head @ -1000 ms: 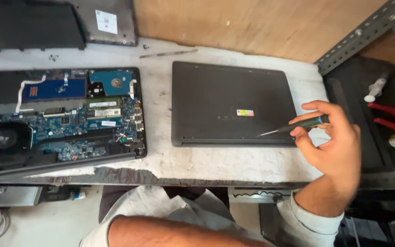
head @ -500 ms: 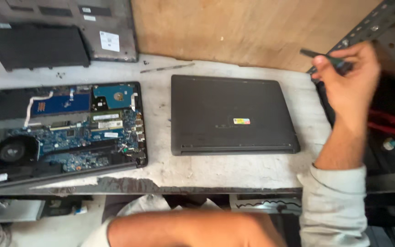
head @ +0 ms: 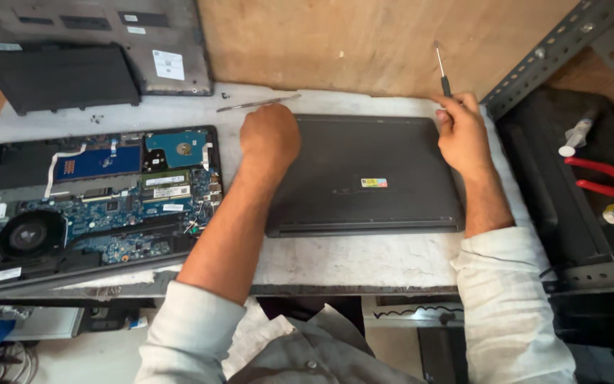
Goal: The person works at a repair bench on a disassembled laptop, using a screwdriver on the opened chassis and repositioning the bottom cover. They then handle the exposed motherboard and remove a hard drive from the laptop, holding the drive up before placing it on the bench.
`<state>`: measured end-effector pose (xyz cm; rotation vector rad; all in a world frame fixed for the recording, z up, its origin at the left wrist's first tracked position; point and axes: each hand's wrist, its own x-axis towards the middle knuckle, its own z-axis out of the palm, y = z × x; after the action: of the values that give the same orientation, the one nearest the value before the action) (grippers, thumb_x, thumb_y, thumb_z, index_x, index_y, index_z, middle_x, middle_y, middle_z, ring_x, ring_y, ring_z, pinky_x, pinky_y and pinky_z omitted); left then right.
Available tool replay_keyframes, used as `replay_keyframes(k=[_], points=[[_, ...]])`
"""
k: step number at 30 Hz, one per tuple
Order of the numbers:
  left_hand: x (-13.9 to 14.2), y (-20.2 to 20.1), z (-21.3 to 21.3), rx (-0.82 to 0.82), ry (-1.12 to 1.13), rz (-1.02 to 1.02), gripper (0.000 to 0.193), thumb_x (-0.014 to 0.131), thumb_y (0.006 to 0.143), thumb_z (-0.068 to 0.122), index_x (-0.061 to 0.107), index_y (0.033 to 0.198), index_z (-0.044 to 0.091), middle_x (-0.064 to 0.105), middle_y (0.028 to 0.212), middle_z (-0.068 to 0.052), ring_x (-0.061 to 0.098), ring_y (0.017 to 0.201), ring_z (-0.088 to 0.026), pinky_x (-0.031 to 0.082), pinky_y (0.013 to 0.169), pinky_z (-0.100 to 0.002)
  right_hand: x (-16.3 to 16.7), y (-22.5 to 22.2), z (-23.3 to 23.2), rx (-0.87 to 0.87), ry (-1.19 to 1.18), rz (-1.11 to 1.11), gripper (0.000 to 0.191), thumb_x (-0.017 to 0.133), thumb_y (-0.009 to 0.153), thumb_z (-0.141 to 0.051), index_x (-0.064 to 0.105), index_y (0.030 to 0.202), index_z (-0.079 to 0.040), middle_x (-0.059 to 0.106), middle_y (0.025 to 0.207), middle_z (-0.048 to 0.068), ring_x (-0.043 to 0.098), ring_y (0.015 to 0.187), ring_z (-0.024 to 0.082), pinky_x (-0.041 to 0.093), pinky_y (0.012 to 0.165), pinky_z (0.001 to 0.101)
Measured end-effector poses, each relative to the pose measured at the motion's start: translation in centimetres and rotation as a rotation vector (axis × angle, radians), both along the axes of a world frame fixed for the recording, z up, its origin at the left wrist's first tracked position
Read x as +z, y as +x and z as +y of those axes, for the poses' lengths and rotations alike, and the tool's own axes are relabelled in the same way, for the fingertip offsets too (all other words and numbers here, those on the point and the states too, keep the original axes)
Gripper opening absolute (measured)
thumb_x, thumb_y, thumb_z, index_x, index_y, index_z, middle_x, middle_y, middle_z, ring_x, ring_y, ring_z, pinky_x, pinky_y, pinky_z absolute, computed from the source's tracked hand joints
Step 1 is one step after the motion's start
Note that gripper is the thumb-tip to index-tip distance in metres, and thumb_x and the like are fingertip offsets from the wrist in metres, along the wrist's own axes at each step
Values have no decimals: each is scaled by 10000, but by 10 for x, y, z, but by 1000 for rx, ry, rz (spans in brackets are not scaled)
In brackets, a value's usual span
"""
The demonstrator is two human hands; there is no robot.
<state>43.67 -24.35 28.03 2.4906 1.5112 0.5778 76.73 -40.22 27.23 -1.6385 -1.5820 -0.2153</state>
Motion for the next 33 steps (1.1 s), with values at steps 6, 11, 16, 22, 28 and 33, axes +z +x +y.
replay_keyframes(k=[6, 11, 16, 22, 28, 33], points=[[-24, 13, 18, 8, 23, 5, 191, 586, 888, 121, 719, 949, -1, 725, 982, -254, 714, 952, -408, 577, 831, -474, 11, -11, -6, -68, -169, -34, 338, 649, 942, 11, 711, 1268, -56, 593, 1146, 154, 633, 939, 311, 517, 818, 371], [-27, 16, 11, 6, 127, -121, 201, 601, 888, 137, 652, 975, -36, 696, 967, -283, 688, 934, -436, 547, 842, -508, 20, -10, -10, -100, -237, 34, 371, 717, 875, -15, 744, 1238, -83, 608, 1090, 130, 615, 882, 293, 504, 765, 366], [-23, 8, 6, 22, 113, -364, 226, 600, 900, 141, 581, 1000, -60, 662, 958, -314, 653, 930, -469, 506, 870, -548, 35, -6, -16, -55, -187, 17, 382, 743, 845, 16, 759, 1215, -77, 620, 1061, 111, 626, 940, 244, 522, 810, 338], [-4, 8, 4, 76, 97, -843, 323, 562, 1010, 177, 606, 1252, -32, 569, 1138, -328, 603, 964, -454, 508, 853, -480, 66, 4, -44, 162, 43, 410, 306, 687, 941, 125, 718, 1227, 23, 593, 1162, 25, 645, 1042, 137, 576, 938, 274], [20, -4, -16, -11, 16, -1126, 240, 523, 1061, 185, 701, 1135, 43, 656, 1070, -132, 621, 952, -236, 503, 867, -345, 83, 2, -68, 259, 220, 720, 379, 657, 952, 112, 623, 1307, -15, 596, 1136, 38, 719, 1009, 186, 638, 915, 352], [39, -14, -35, -51, 26, -1188, 277, 491, 1086, 221, 702, 1117, 44, 663, 1097, -111, 621, 989, -210, 494, 865, -342, 89, 5, -75, 350, 553, 636, 230, 702, 1133, -64, 569, 1318, -29, 581, 1006, 70, 679, 873, 189, 632, 835, 365]])
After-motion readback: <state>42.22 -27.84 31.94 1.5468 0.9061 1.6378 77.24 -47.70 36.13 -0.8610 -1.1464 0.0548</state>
